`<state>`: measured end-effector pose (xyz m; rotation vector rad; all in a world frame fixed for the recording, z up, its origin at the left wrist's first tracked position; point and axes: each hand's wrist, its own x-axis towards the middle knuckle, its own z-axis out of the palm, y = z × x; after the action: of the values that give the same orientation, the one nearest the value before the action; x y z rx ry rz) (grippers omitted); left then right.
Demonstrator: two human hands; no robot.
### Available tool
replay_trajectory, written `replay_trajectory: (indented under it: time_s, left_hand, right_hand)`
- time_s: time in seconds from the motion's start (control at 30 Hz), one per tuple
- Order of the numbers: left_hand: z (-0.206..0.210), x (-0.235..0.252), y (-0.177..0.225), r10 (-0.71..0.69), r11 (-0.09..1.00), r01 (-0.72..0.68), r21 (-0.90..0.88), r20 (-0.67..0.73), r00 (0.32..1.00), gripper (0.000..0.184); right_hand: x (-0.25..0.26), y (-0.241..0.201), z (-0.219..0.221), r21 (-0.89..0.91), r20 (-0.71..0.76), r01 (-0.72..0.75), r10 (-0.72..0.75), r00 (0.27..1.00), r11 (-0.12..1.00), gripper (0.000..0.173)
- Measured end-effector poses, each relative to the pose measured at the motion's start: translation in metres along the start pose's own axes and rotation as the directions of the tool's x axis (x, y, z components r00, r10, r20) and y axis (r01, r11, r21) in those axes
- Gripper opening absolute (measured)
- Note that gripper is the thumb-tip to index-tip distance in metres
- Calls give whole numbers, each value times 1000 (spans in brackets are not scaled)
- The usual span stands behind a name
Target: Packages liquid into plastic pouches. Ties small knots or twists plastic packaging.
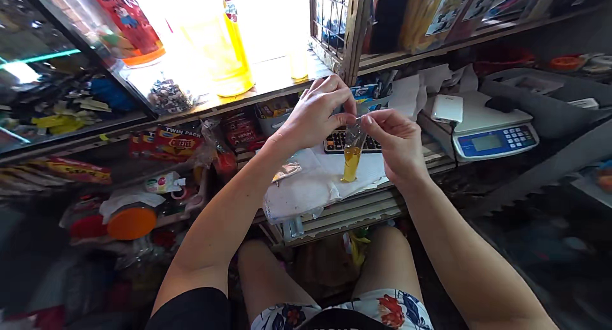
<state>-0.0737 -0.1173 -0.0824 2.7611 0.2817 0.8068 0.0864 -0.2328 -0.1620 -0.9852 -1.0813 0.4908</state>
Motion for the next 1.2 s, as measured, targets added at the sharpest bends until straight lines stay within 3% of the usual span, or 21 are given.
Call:
replay_trajectory:
  time_s: [0.1, 0.23, 0.33, 0.43, 0.5, 0.63, 0.8, 0.97, 1.2]
  left_hand:
    - [-12, 7, 3, -2, 1000, 1, 12, 36, 999, 18]
    - [-15, 21, 15, -53, 991, 68, -115, 134, 990, 36]
    - [-13, 30, 20, -63, 995, 73, -62, 154, 986, 17]
    - [-15, 34, 25, -29, 996, 40, -75, 144, 989, 9]
    - [-16, 34, 25, -8, 993, 22, -117, 124, 992, 8]
    - [-17, 34, 23, 27, 993, -17, -115, 85, 996, 9]
    - [-19, 33, 28, -84, 990, 86, -112, 16, 996, 8]
    - [-33, 37, 22, -148, 987, 143, -80, -60, 987, 9]
    - [-39, 39, 25, -208, 977, 203, -58, -86, 974, 9]
  right_hand:
    - [4, 5, 2, 27, -12, 30, -30, 999, 999, 6]
    - [7, 3, 7, 15, -33, 36, -35, 999, 999, 5]
    - [6, 3, 7, -21, -41, 17, -18, 999, 1000, 7]
    - [6, 0, 0, -10, 167, 11, -10, 986, 1000, 29]
    - [8, -3, -2, 94, 313, -19, -11, 950, 995, 44]
    - [20, 0, 8, 135, 262, -44, 7, 965, 990, 42]
    - [21, -7, 18, 92, 234, -55, 32, 972, 994, 33]
    - [13, -3, 22, -4, 223, -41, 41, 974, 999, 36]
    - [10, -2, 26, -7, 241, -34, 35, 970, 999, 36]
